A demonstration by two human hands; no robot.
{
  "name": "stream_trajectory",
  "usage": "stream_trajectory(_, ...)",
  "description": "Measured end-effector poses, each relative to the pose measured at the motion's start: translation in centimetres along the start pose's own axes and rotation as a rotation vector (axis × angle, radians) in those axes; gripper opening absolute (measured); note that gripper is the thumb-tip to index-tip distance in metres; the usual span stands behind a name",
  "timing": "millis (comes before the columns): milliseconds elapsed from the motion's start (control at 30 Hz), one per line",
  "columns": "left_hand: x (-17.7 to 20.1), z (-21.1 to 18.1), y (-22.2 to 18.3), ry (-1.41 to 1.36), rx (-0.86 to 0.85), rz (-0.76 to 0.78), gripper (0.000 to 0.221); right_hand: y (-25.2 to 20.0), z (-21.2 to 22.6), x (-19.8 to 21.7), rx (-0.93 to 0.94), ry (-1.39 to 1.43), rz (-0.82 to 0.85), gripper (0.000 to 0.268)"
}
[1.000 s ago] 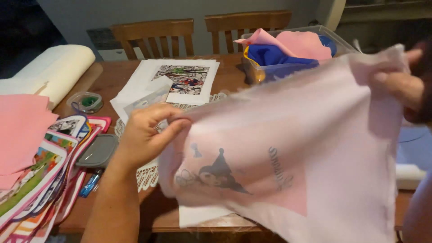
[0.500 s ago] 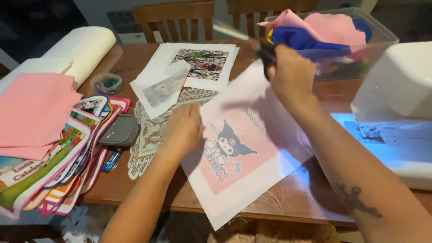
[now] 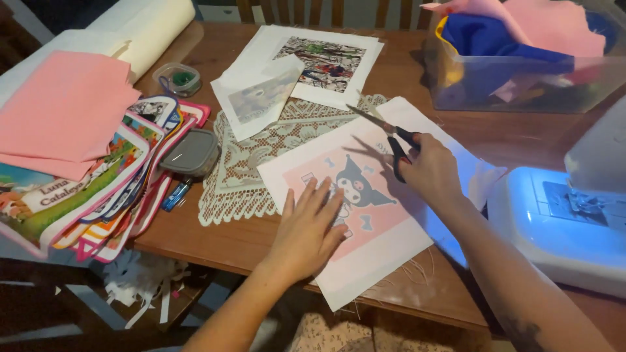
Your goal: A person uses a sewing machine to stitch fabric and then uses scissors to cut out printed designs from fabric sheets.
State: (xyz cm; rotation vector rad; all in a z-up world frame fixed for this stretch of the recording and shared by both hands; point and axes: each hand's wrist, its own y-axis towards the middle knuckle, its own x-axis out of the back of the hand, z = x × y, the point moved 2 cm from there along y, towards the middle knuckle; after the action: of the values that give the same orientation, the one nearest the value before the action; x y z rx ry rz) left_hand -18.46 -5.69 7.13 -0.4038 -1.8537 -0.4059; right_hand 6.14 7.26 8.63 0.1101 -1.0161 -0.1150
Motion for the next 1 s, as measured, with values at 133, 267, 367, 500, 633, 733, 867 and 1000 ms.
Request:
stream_trajectory(133,2.3,-1.2,-6.4,-0.212,0.202,-0.68,0.019,-9.7,2.4,6.3,-0.116,0.419,0.04,0.038)
stream_trajectory(267,-1.2,-1.4,-10.6,-0.385,0.706,-0.396,0.046,-19.3,-2.2,7.9,-0.411,0.493,0.514,0.059)
stream_trajectory(367,-3.1,-2.9,-10.0,-0.759,0.847,-0.049,0.044,-21.4,-15.7,-6.5,-1.289,0.703,0.761,0.027)
stream_trajectory(500,-6.0,-3.9,-9.9,-1.019,0.817,-0.258,0.029,-25.6,-13.5,-0.6,-0.359,0.387,0.971,0.039)
stream_trajectory(633,-7.5,-5.1,-9.9,-1.209,0.731,-0.336,0.024,-28.4,-20.7,-5.0,0.174,0.213,0.96,0.051)
stream_trajectory(733,-7.7,-6.1,-10.0,-1.324,0.712,-0.32,0.025,-29.9,-21.7,-5.5,0.263,0.127,0.977,0.051)
stream_trajectory(867,-8.3,-6.1,-10.3,-1.354,0.68,-0.345,0.021,-29.5,-9.1,-0.4,-0.459,-0.372,1.176,0.025)
stream_trajectory(1000,-8.6,-6.4,-10.6,-1.369,0.68,-0.305,0.022,-29.6,-2.7,3.4,-0.645,0.008,0.976,0.043)
